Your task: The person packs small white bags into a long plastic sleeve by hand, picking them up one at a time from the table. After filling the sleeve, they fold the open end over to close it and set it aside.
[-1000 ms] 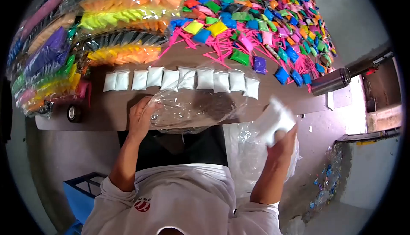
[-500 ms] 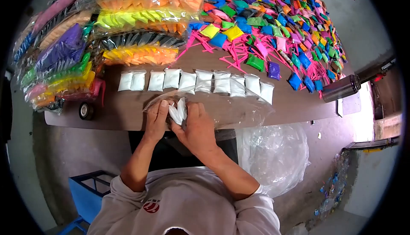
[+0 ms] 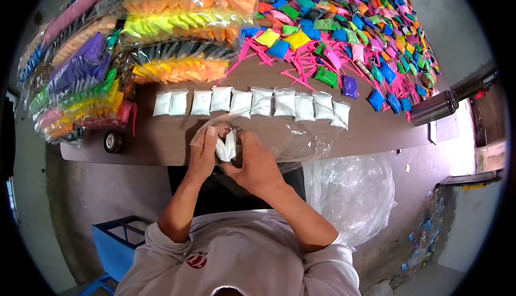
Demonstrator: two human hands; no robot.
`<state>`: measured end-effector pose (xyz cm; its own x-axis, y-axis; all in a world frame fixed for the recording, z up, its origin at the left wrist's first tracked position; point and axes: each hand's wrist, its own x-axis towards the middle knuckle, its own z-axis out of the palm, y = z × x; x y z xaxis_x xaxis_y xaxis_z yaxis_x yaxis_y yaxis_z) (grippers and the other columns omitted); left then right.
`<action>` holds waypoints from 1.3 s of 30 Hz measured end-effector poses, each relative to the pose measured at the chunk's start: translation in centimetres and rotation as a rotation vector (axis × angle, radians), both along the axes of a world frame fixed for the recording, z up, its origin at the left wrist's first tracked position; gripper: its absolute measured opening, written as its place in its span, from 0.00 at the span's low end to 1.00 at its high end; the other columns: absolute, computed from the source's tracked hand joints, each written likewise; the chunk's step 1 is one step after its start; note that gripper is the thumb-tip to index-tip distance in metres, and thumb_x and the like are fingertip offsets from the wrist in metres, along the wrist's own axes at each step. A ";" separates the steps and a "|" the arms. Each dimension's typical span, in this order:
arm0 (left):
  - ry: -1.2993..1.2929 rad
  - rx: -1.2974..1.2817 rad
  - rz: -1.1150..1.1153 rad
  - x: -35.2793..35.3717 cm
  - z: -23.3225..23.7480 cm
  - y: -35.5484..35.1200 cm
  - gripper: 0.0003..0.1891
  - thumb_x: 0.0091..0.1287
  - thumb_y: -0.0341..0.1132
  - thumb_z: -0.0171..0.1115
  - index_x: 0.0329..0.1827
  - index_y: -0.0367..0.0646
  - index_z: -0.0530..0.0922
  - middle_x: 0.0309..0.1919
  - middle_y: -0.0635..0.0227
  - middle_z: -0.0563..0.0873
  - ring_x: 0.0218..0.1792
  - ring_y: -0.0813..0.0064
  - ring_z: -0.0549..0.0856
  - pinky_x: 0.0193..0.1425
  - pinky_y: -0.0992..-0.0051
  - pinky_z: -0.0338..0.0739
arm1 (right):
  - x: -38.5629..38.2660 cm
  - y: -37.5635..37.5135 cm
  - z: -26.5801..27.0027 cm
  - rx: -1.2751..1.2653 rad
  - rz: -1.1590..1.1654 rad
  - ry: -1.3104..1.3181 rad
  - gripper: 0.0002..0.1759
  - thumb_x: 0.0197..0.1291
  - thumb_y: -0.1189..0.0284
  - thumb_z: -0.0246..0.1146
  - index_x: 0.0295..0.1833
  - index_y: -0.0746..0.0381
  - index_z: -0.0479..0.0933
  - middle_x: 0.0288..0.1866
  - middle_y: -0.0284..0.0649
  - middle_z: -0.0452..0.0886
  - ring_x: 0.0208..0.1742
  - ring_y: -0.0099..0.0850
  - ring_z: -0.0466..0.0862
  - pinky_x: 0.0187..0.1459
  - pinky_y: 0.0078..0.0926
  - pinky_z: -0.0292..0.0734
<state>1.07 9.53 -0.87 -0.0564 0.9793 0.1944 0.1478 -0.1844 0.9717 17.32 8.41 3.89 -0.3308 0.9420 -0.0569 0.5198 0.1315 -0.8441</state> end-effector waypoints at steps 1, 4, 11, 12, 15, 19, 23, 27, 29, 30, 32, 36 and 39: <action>0.026 0.014 -0.001 -0.1 0.0 0.0 0.26 0.81 0.49 0.44 0.51 0.32 0.81 0.40 0.60 0.86 0.43 0.69 0.84 0.51 0.71 0.77 | -0.1 0.0 -0.1 -0.001 -0.002 0.001 0.31 0.49 0.70 0.75 0.55 0.66 0.66 0.45 0.56 0.78 0.42 0.57 0.82 0.42 0.49 0.79; 0.071 0.032 0.002 -0.2 -0.1 0.0 0.26 0.81 0.49 0.44 0.50 0.32 0.81 0.39 0.60 0.86 0.42 0.69 0.83 0.51 0.70 0.77 | -0.4 0.1 -0.9 0.078 -0.029 -0.081 0.30 0.50 0.72 0.74 0.55 0.65 0.66 0.41 0.55 0.78 0.40 0.56 0.82 0.42 0.49 0.78; 0.006 0.014 0.036 -0.1 -0.1 0.0 0.25 0.82 0.48 0.42 0.42 0.34 0.80 0.36 0.61 0.84 0.40 0.70 0.82 0.49 0.68 0.76 | -0.4 -0.3 -2.9 0.385 -0.051 -0.137 0.32 0.48 0.73 0.75 0.56 0.65 0.66 0.41 0.55 0.79 0.40 0.57 0.82 0.39 0.50 0.78; 0.007 0.014 0.035 -0.2 -0.2 0.1 0.25 0.82 0.48 0.42 0.42 0.34 0.80 0.36 0.61 0.84 0.40 0.70 0.82 0.49 0.68 0.76 | -0.5 -0.3 -3.1 0.408 -0.042 -0.155 0.34 0.48 0.73 0.76 0.57 0.64 0.66 0.41 0.55 0.80 0.40 0.57 0.83 0.39 0.49 0.79; 0.012 0.020 0.040 -0.4 -0.6 0.1 0.25 0.81 0.48 0.43 0.43 0.34 0.80 0.36 0.62 0.84 0.40 0.70 0.82 0.50 0.68 0.76 | -0.4 -0.2 -2.5 0.256 0.021 -0.083 0.34 0.47 0.74 0.76 0.58 0.64 0.65 0.41 0.55 0.80 0.41 0.56 0.84 0.39 0.47 0.79; 0.027 0.001 0.034 -0.4 -1.0 0.1 0.27 0.81 0.51 0.43 0.47 0.33 0.82 0.39 0.63 0.85 0.43 0.71 0.82 0.52 0.70 0.76 | 0.2 0.5 -1.2 0.186 0.086 0.002 0.30 0.50 0.73 0.74 0.55 0.65 0.67 0.41 0.57 0.81 0.43 0.57 0.83 0.42 0.49 0.79; -0.046 -0.046 0.032 -0.1 -0.9 0.0 0.30 0.82 0.53 0.41 0.47 0.33 0.83 0.42 0.63 0.86 0.46 0.73 0.83 0.53 0.72 0.76 | 0.0 0.8 -2.3 0.233 0.124 -0.019 0.30 0.48 0.74 0.74 0.56 0.65 0.67 0.36 0.55 0.81 0.39 0.55 0.84 0.39 0.46 0.79; 0.022 -0.053 0.004 -0.7 -1.9 0.4 0.30 0.82 0.53 0.41 0.46 0.34 0.83 0.43 0.63 0.86 0.47 0.73 0.83 0.55 0.71 0.76 | -0.1 0.9 -2.7 0.341 0.112 -0.005 0.30 0.46 0.75 0.74 0.54 0.64 0.67 0.31 0.52 0.81 0.35 0.54 0.85 0.35 0.43 0.80; -0.109 -0.004 -0.011 -0.6 -2.4 0.6 0.31 0.82 0.55 0.40 0.46 0.34 0.83 0.43 0.63 0.87 0.46 0.73 0.83 0.55 0.71 0.76 | -0.2 1.0 -2.6 0.322 0.089 0.003 0.30 0.46 0.75 0.74 0.54 0.64 0.67 0.31 0.52 0.81 0.36 0.54 0.85 0.36 0.43 0.80; -0.108 -0.004 -0.011 -0.6 -2.1 0.5 0.31 0.82 0.55 0.40 0.46 0.34 0.83 0.43 0.63 0.87 0.46 0.73 0.83 0.55 0.71 0.76 | -0.2 1.0 -2.6 0.304 0.067 0.011 0.30 0.46 0.74 0.74 0.54 0.64 0.67 0.32 0.53 0.81 0.37 0.54 0.85 0.36 0.44 0.79; -0.062 -0.066 0.020 -0.3 -1.3 0.3 0.33 0.82 0.56 0.38 0.46 0.35 0.83 0.41 0.64 0.86 0.45 0.74 0.83 0.54 0.71 0.76 | -0.2 1.1 -2.2 0.304 0.082 0.009 0.30 0.47 0.74 0.74 0.54 0.64 0.66 0.33 0.53 0.81 0.38 0.54 0.85 0.37 0.44 0.79; -0.047 -0.066 0.074 -0.1 -1.9 0.3 0.33 0.82 0.56 0.37 0.45 0.35 0.84 0.40 0.65 0.86 0.44 0.75 0.82 0.53 0.72 0.76 | -0.1 1.4 -3.0 0.285 0.137 0.004 0.31 0.48 0.72 0.74 0.55 0.64 0.66 0.35 0.53 0.81 0.40 0.55 0.84 0.38 0.45 0.79; 0.025 -0.067 0.042 -0.3 -1.1 0.2 0.33 0.82 0.56 0.37 0.45 0.35 0.83 0.40 0.64 0.86 0.43 0.75 0.82 0.52 0.72 0.76 | -0.3 1.9 -3.0 0.306 0.136 0.032 0.31 0.48 0.72 0.74 0.55 0.64 0.66 0.34 0.52 0.81 0.37 0.55 0.84 0.37 0.45 0.78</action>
<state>0.81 9.68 -1.98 -0.0939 0.9870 0.1303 0.1783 -0.1121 0.9776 16.98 10.28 0.85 -0.4516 0.8609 0.2341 0.4536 0.4475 -0.7707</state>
